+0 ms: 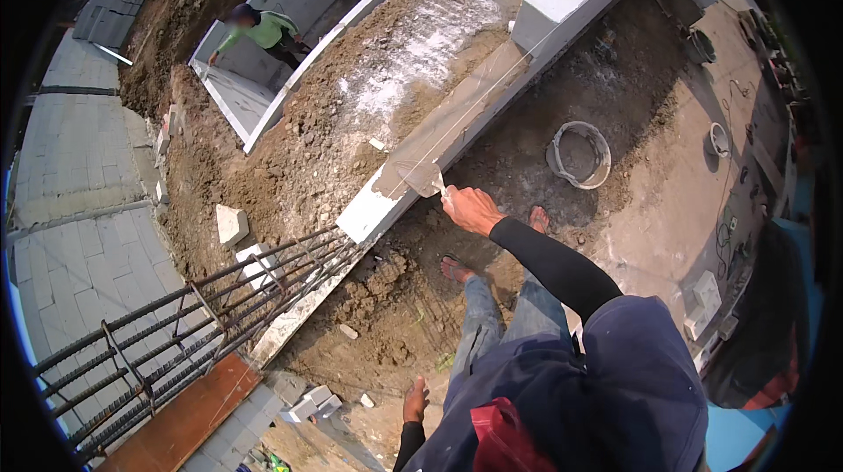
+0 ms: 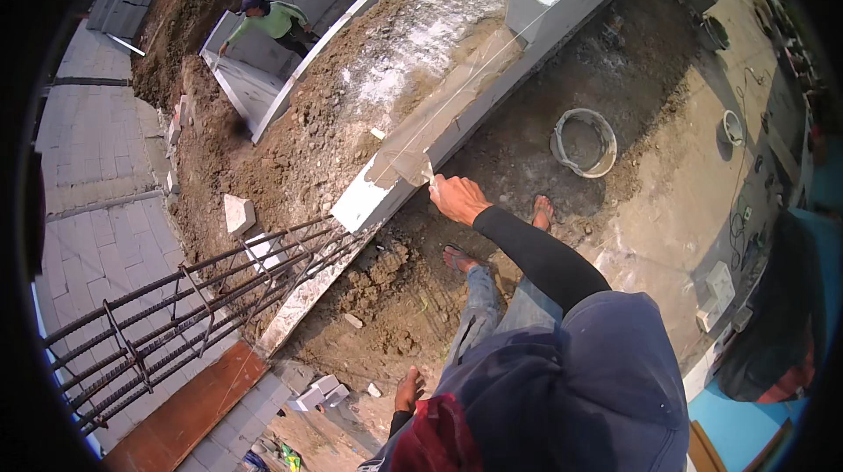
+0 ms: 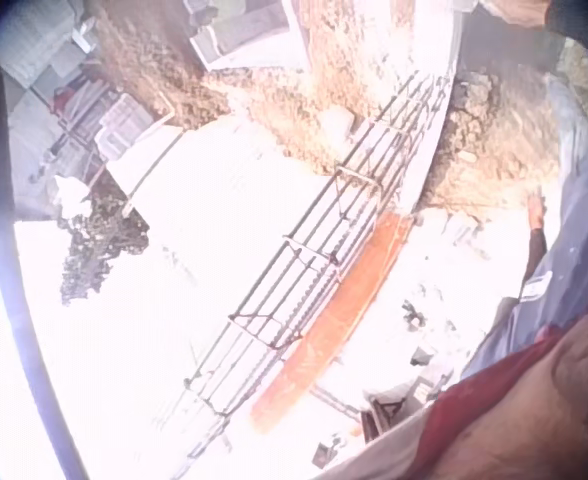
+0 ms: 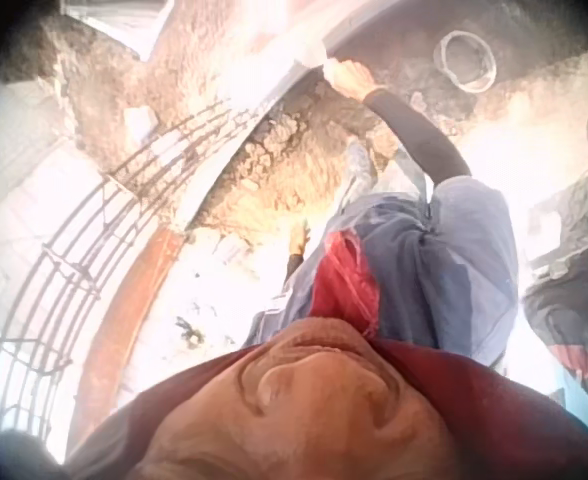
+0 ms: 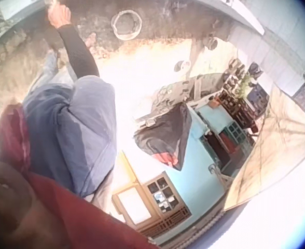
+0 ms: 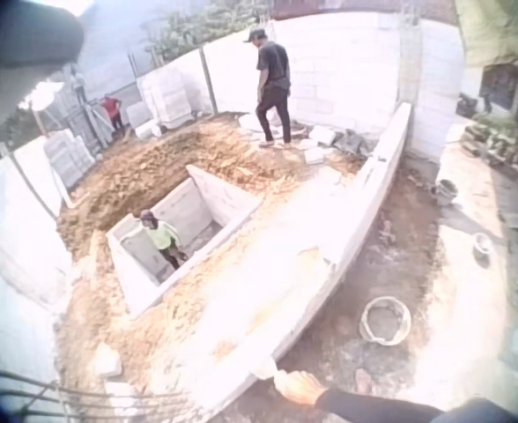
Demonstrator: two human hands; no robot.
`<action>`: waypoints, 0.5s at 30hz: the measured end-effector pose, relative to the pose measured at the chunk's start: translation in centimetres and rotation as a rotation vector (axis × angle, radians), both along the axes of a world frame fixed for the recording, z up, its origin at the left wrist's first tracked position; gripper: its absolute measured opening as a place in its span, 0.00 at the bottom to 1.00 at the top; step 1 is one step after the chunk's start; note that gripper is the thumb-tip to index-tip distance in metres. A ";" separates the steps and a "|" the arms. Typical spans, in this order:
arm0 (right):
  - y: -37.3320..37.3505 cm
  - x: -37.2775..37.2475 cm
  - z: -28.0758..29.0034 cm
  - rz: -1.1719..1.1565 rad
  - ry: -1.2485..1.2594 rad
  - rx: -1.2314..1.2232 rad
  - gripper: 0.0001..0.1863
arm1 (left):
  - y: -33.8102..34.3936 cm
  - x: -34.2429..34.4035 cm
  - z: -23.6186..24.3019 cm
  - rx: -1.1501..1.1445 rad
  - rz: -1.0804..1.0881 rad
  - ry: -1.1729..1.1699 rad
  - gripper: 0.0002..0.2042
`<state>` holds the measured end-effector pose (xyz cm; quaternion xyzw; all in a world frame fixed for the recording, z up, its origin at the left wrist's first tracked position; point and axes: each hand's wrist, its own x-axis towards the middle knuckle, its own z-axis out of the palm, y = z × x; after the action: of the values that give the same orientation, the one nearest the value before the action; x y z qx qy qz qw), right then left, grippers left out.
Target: The person applies mortar to a block wall using a trowel and then places a large masonry block on top, tapping it into place with a hammer.
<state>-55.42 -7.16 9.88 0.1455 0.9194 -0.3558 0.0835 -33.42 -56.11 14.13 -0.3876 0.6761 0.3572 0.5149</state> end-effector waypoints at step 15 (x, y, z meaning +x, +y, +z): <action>28.2 0.9 -0.1 -0.236 0.217 0.409 0.15 | 6.4 -2.0 1.2 -0.068 -0.019 0.034 0.39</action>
<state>-54.49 21.03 9.79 0.2264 0.9525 -0.1834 -0.0886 -35.43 -49.71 15.36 -0.3924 0.7001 0.3355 0.4934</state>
